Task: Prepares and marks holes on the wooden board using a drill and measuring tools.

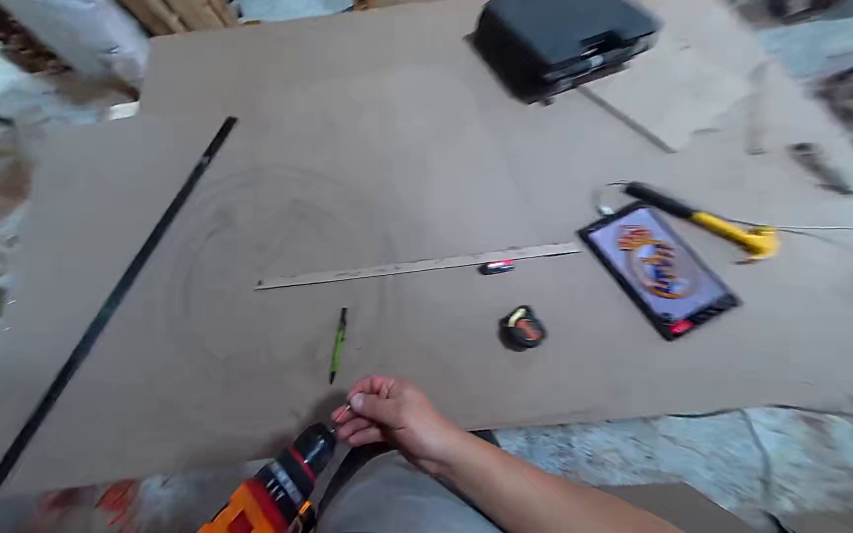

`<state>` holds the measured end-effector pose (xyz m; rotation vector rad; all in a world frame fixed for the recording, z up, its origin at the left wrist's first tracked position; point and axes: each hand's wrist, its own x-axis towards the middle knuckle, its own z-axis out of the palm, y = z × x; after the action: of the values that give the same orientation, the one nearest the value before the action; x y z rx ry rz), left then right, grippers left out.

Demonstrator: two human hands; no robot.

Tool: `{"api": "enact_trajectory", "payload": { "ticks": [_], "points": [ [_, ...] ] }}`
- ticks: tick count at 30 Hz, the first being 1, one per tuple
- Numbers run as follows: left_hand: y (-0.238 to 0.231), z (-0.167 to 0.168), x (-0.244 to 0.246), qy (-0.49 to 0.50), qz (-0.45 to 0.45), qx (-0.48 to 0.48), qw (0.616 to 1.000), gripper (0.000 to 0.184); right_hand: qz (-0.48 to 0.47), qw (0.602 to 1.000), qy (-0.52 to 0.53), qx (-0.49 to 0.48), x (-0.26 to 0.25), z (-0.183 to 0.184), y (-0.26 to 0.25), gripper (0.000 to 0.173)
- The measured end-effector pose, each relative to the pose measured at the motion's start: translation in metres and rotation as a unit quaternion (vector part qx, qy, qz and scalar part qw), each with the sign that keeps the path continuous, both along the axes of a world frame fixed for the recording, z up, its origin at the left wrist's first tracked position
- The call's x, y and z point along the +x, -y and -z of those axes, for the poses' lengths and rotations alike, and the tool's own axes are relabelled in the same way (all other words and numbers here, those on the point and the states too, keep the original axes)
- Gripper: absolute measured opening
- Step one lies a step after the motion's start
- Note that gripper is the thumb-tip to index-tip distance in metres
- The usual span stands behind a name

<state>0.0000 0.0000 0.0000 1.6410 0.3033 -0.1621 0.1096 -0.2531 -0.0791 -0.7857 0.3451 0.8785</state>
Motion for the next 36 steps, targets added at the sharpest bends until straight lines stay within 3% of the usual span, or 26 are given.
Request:
{"api": "enact_trajectory", "payload": {
  "ticks": [1, 3, 4, 7, 10, 13, 16, 21, 26, 29, 36],
  "points": [
    [-0.003, 0.014, 0.0, 0.098, 0.009, 0.075, 0.992, 0.056, 0.001, 1.0, -0.005, 0.002, 0.007, 0.005, -0.002, 0.019],
    [0.012, -0.028, 0.034, -0.103, 0.002, 0.185, 0.977, 0.06, -0.002, 1.0, -0.01, 0.01, 0.023, 0.013, -0.005, 0.017],
    [0.016, -0.032, 0.047, -0.15, -0.011, 0.209, 0.966, 0.062, 0.001, 1.0, -0.016, 0.017, 0.032, 0.016, -0.007, 0.017],
    [-0.008, 0.02, 0.046, -0.021, 0.015, 0.281, 0.959, 0.066, 0.024, 0.997, -0.053, 0.04, 0.06, 0.028, -0.017, 0.019],
    [-0.018, 0.04, 0.077, -0.03, 0.047, 0.344, 0.937, 0.067, 0.051, 0.994, -0.079, 0.062, 0.09, 0.052, -0.034, 0.03],
    [-0.021, 0.065, 0.118, 0.042, 0.049, 0.371, 0.926, 0.059, 0.082, 0.988, -0.114, 0.061, 0.123, 0.078, -0.052, 0.035],
    [-0.013, 0.072, 0.166, 0.048, 0.075, 0.377, 0.922, 0.052, 0.115, 0.982, -0.142, 0.057, 0.151, 0.097, -0.065, 0.035],
    [-0.008, 0.065, 0.21, 0.032, 0.145, 0.511, 0.847, 0.055, 0.134, 0.982, -0.129, 0.038, 0.169, 0.112, -0.071, 0.036],
    [0.012, 0.047, 0.234, -0.004, 0.182, 0.565, 0.805, 0.06, 0.11, 0.983, -0.143, -0.027, 0.177, 0.103, -0.068, 0.037],
    [0.011, 0.05, 0.234, 0.002, 0.189, 0.586, 0.788, 0.052, 0.103, 0.984, -0.132, -0.054, 0.177, 0.106, -0.072, 0.038],
    [0.007, 0.055, 0.231, 0.001, 0.171, 0.577, 0.798, 0.053, 0.11, 0.983, -0.134, -0.058, 0.177, 0.109, -0.076, 0.037]
  ]
}}
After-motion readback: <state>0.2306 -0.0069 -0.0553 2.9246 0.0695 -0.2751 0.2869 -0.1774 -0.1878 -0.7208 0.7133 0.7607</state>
